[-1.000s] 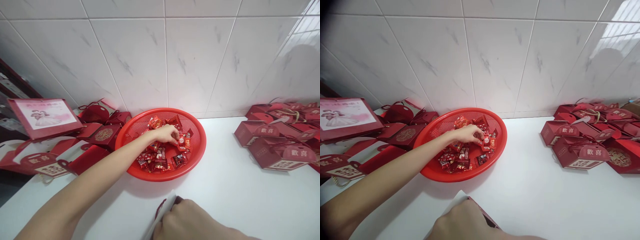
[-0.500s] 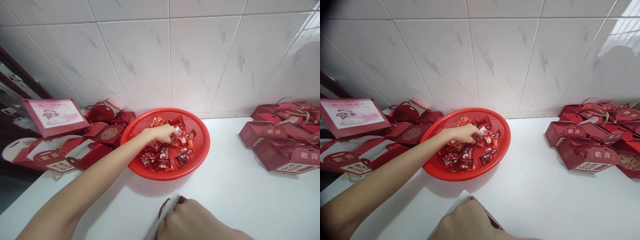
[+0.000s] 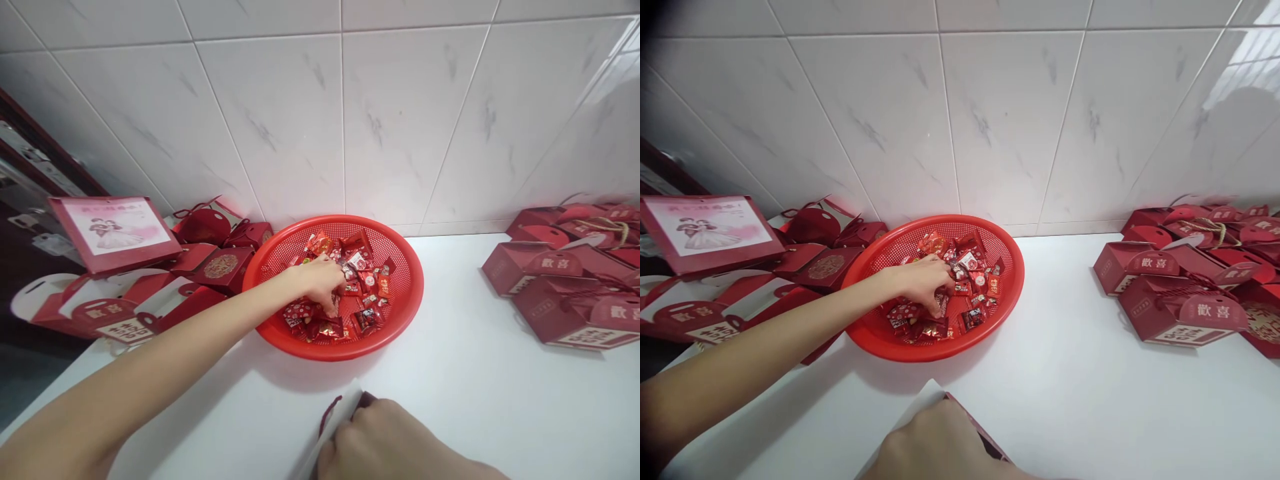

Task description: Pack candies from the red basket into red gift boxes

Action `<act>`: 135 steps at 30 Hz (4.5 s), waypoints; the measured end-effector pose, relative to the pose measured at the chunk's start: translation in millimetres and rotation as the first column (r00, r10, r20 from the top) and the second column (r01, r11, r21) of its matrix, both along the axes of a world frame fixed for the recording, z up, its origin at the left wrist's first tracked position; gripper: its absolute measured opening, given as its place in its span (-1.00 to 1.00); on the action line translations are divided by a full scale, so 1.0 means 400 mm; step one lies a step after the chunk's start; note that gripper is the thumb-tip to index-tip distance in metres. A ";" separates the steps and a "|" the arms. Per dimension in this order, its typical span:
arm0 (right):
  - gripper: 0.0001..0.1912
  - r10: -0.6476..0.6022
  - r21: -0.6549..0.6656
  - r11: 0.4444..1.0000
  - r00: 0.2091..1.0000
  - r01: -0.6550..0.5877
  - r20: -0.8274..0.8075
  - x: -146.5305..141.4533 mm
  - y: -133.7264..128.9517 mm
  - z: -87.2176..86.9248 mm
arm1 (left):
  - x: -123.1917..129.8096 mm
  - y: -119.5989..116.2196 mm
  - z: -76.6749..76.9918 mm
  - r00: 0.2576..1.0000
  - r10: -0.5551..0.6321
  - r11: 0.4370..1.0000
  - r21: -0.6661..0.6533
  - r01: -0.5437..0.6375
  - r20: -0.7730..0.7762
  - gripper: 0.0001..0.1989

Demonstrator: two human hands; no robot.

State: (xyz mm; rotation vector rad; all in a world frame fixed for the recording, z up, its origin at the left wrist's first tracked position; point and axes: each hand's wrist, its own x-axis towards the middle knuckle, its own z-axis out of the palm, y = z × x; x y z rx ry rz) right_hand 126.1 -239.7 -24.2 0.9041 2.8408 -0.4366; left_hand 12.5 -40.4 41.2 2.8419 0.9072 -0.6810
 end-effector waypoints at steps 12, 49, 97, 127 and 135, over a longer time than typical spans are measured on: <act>-0.73 -0.004 -0.011 1.000 1.000 0.004 -0.014 -0.006 0.000 0.001 | -0.093 0.121 0.018 0.988 0.084 0.951 0.286 -0.118 0.129 -0.74; -0.74 -0.020 -0.071 0.997 1.000 0.021 0.017 -0.012 -0.001 0.034 | -0.101 0.064 -0.029 0.919 0.384 0.921 -0.114 -0.373 0.092 -0.56; -0.77 0.043 0.068 0.997 0.999 -0.044 0.017 -0.013 -0.001 -0.007 | 0.042 0.052 -0.009 0.931 0.336 0.904 0.227 -0.362 0.145 -0.73; -0.77 0.000 0.061 0.998 1.000 -0.001 0.020 -0.017 -0.009 -0.048 | 0.007 0.120 -0.053 0.588 0.450 0.880 -0.444 -0.167 0.672 -0.73; -0.73 -0.005 0.064 0.998 1.000 0.006 -0.009 -0.017 -0.009 -0.052 | 0.011 0.107 -0.031 0.717 0.392 0.919 -0.284 -0.274 0.577 -0.68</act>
